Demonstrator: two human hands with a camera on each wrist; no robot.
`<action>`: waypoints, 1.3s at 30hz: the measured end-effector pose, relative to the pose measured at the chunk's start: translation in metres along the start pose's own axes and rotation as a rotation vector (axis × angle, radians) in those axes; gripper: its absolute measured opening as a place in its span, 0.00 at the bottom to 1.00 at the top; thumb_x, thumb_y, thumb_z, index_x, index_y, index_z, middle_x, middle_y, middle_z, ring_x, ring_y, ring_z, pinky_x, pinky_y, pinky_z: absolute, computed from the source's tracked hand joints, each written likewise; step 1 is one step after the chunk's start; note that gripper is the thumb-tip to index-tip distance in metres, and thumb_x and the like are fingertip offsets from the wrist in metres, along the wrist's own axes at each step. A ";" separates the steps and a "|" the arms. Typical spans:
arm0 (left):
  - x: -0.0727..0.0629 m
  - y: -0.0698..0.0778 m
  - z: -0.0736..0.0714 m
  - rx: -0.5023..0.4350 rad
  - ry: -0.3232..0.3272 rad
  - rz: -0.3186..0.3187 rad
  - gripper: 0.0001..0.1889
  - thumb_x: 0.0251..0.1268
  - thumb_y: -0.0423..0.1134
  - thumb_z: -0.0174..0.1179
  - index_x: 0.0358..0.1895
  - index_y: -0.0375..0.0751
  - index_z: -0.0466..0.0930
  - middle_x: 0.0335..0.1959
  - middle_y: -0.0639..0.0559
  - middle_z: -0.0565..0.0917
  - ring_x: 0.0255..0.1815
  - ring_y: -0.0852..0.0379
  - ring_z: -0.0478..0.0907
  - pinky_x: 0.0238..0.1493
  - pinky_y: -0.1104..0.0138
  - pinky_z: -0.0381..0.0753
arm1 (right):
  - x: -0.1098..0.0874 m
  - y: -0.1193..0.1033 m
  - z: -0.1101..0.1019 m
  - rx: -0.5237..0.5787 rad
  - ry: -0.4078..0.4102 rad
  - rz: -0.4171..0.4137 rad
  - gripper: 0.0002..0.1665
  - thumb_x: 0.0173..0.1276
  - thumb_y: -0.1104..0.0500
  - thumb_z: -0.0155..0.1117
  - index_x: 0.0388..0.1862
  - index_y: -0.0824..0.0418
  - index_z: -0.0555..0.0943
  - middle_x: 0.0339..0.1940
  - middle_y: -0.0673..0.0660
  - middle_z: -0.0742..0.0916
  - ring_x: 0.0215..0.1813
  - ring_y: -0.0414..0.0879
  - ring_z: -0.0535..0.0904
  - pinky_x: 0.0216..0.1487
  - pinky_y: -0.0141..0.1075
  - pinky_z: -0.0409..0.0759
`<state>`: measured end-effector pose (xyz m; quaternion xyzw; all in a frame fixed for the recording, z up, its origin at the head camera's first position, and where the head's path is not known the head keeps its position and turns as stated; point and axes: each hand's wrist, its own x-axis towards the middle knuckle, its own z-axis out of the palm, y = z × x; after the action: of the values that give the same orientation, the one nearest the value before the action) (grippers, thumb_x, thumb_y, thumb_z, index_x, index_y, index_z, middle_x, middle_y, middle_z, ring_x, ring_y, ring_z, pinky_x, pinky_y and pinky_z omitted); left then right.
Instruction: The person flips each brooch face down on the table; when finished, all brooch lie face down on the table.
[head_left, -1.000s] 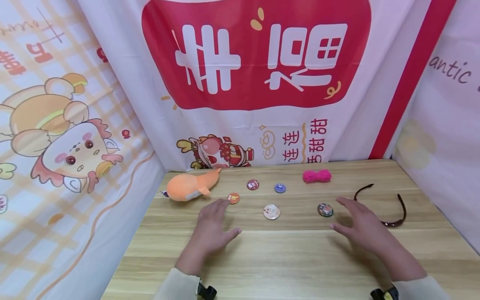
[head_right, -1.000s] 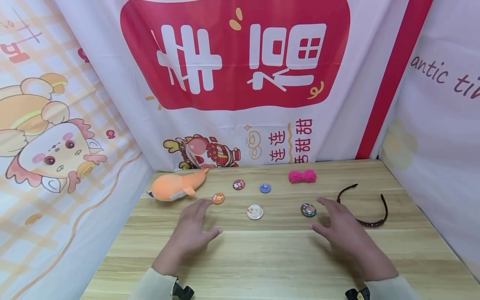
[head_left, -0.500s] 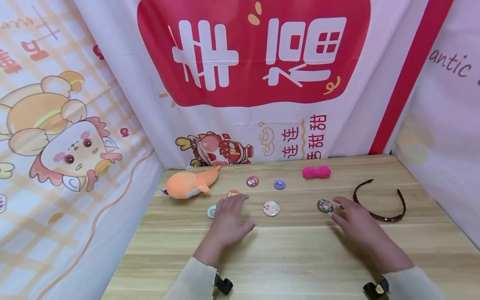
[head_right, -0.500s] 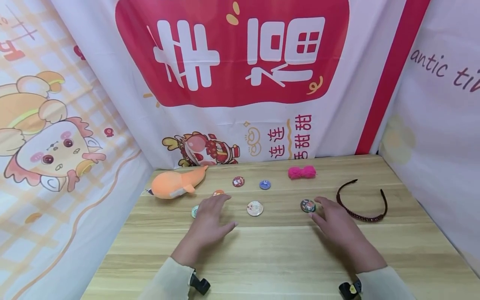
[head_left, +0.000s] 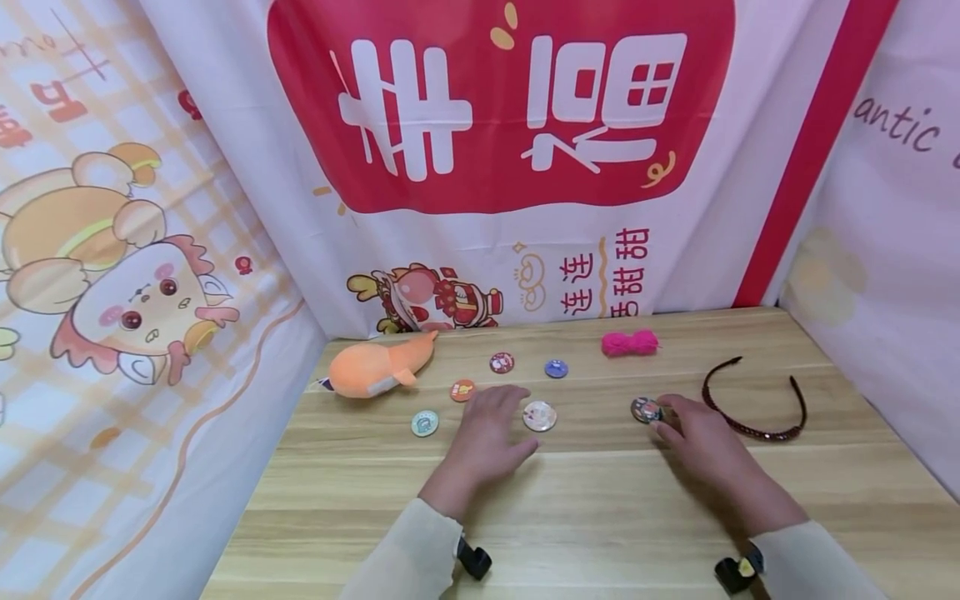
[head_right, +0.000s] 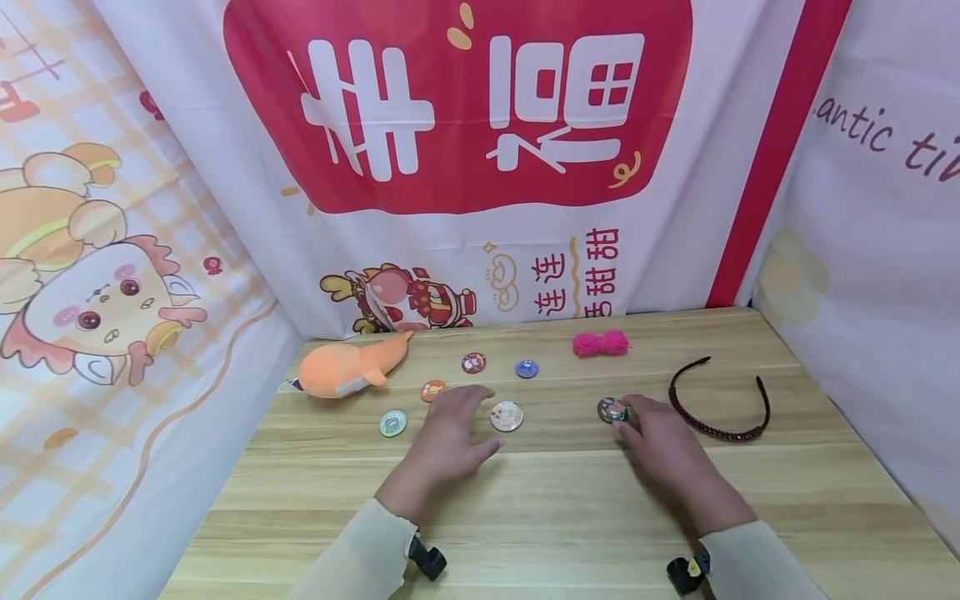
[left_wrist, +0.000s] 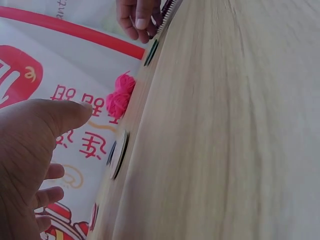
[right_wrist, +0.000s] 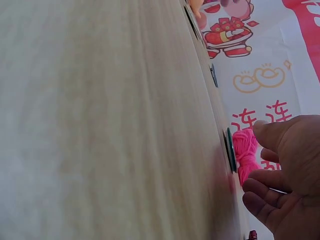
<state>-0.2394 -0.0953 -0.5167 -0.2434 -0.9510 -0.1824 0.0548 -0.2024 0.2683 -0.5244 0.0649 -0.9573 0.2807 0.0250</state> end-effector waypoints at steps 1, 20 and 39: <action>0.002 0.002 0.002 0.005 -0.002 0.003 0.40 0.70 0.61 0.71 0.80 0.53 0.70 0.80 0.53 0.74 0.83 0.47 0.66 0.88 0.46 0.57 | 0.001 0.001 0.001 -0.001 0.007 -0.010 0.26 0.83 0.54 0.66 0.72 0.67 0.78 0.65 0.71 0.87 0.66 0.68 0.83 0.65 0.67 0.81; 0.029 0.039 0.023 0.057 -0.066 0.090 0.33 0.74 0.62 0.67 0.77 0.56 0.75 0.79 0.53 0.76 0.82 0.50 0.68 0.88 0.50 0.59 | 0.016 0.009 0.012 -0.051 0.017 -0.027 0.20 0.75 0.55 0.76 0.62 0.58 0.85 0.55 0.61 0.91 0.54 0.53 0.86 0.56 0.58 0.86; 0.045 0.052 0.034 0.091 -0.074 0.141 0.34 0.72 0.61 0.68 0.78 0.57 0.74 0.76 0.55 0.78 0.80 0.51 0.71 0.87 0.50 0.62 | 0.018 0.008 0.012 -0.084 0.007 -0.042 0.14 0.75 0.55 0.76 0.57 0.54 0.90 0.66 0.64 0.89 0.68 0.68 0.81 0.71 0.67 0.77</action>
<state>-0.2540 -0.0202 -0.5230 -0.3138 -0.9402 -0.1255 0.0432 -0.2219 0.2659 -0.5374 0.0828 -0.9665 0.2400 0.0372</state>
